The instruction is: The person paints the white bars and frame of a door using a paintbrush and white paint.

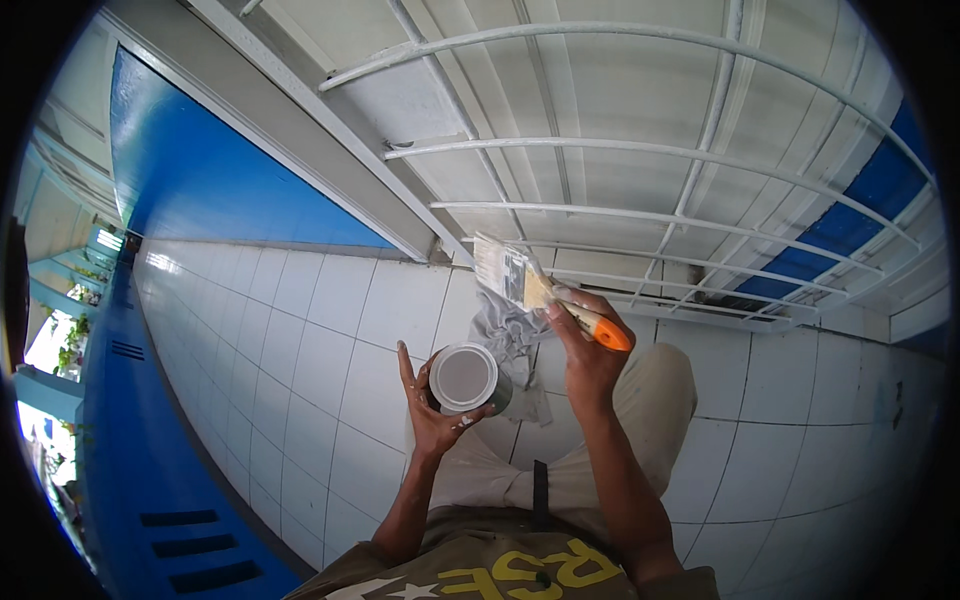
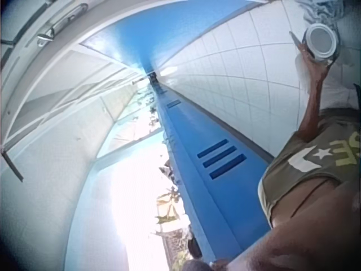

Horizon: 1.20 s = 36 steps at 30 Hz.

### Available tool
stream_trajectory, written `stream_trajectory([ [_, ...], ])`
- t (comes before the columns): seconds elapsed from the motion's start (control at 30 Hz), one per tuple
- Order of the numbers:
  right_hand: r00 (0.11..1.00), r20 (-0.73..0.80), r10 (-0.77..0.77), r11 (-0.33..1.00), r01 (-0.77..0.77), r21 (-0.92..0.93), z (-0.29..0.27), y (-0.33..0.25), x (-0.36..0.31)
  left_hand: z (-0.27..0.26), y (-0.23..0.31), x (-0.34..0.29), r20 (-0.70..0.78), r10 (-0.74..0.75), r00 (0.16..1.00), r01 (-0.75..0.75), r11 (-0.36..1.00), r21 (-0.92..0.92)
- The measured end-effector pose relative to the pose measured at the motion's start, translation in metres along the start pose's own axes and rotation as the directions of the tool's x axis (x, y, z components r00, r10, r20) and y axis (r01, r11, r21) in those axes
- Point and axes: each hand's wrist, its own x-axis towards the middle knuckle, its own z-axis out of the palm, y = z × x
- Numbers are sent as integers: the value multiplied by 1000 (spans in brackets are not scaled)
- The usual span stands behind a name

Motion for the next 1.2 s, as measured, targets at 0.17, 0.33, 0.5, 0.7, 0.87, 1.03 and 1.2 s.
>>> stream_trajectory([
  [0.17,946,131,-297,927,319,-198,46,51,21,-28,-14,-28,-63,-107,992,114,986,123],
  [0.33,962,119,-246,945,265,-190,72,70,24,-33,-15,-37,-57,-107,993,114,983,144],
  [0.5,970,110,-217,969,228,-92,72,45,16,-41,-20,-42,-68,-82,994,98,955,279],
  [0.7,937,150,-316,932,336,-136,82,66,12,-35,-18,-38,-82,-82,993,93,986,141],
  [0.87,916,120,-383,910,397,-123,73,51,6,-36,-11,-37,-70,-103,992,115,973,200],
  [1.03,853,219,-473,831,515,-211,82,60,11,-30,-5,-34,-59,-97,994,106,979,173],
  [1.2,836,222,-502,805,546,-233,78,56,11,-34,-8,-40,-74,-111,991,122,978,168],
])
